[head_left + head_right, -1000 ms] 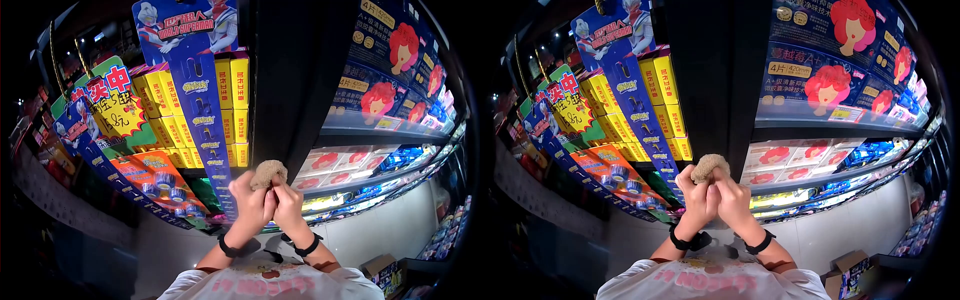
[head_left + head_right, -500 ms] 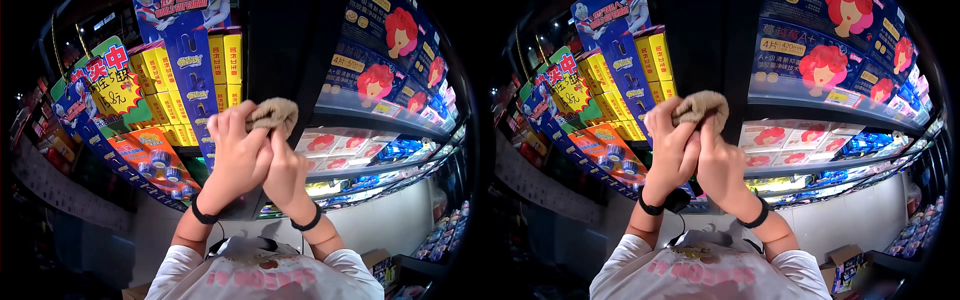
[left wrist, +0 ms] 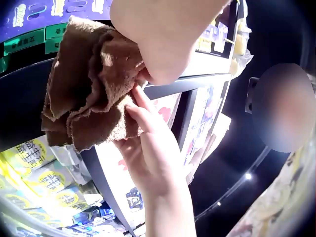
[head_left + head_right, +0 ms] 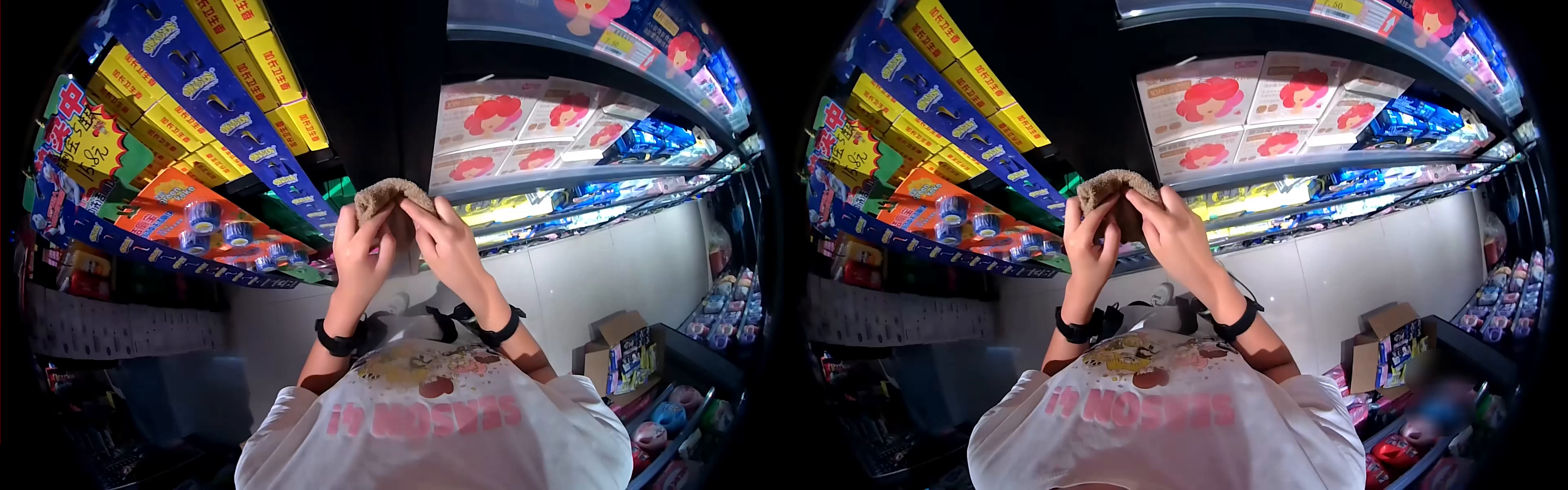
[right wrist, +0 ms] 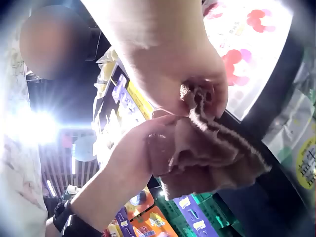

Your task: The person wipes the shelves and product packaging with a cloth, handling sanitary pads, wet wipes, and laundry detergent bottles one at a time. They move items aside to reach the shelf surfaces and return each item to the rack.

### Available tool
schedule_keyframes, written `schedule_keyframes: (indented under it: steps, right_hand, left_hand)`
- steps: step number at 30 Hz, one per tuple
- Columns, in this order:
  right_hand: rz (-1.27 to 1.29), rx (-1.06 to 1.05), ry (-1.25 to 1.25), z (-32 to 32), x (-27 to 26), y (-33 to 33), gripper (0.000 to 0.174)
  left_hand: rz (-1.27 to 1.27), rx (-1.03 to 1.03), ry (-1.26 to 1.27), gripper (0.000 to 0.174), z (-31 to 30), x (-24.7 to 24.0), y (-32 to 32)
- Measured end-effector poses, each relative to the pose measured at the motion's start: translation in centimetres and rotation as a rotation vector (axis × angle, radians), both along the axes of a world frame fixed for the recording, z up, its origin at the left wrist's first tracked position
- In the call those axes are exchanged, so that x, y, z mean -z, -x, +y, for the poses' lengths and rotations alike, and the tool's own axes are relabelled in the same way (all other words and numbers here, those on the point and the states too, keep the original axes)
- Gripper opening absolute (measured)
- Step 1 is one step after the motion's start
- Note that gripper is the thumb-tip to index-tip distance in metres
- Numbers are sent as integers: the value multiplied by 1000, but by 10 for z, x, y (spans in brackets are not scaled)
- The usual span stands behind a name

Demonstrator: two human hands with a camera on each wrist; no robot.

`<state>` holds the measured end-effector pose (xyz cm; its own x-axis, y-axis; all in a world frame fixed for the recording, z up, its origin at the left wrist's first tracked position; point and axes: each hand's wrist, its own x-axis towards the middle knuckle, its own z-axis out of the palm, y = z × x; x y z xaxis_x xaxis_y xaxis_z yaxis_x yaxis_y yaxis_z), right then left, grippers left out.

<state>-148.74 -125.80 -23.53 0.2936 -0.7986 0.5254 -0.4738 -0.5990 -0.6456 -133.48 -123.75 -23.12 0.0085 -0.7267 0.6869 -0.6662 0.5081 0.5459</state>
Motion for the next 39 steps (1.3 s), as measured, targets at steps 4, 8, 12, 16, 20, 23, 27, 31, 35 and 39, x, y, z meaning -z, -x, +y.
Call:
schedule_keyframes:
  steps: [4, 8, 12, 16, 20, 23, 27, 31, 35, 39]
  right_hand:
    - [91, 52, 7, -1, 23, 5, 43]
    - [17, 117, 32, 6, 33, 9, 37]
    - [25, 250, 19, 2, 35, 24, 33]
    - [186, 291, 60, -5, 44, 29, 42]
    - [215, 318, 39, -9, 42, 30, 41]
    - [234, 322, 7, -12, 39, 34, 39]
    - [224, 428, 4, -14, 43, 59, 39]
    - [217, 592, -159, -25, 39, 125, 43]
    - [274, 631, -163, -32, 35, 150, 42]
    - [226, 564, -98, -35, 45, 150, 43]
  left_hand:
    - [21, -16, -83, 37, -1, 29, 19]
    - [-14, 12, -60, 39, 2, 32, 29]
    - [-175, 41, -186, 41, -6, 34, 48]
    - [-331, -41, -237, 46, -10, 50, 68]
    - [-347, -102, -226, 49, -15, 46, 72]
    - [-359, -131, -233, 51, -18, 45, 77]
    - [-356, -16, -265, 49, -29, 44, 103]
    - [-457, 189, -221, 33, -62, 49, 163]
    - [-485, 176, -122, 33, -72, 52, 190]
    - [-411, 80, -291, 35, -66, 43, 184]
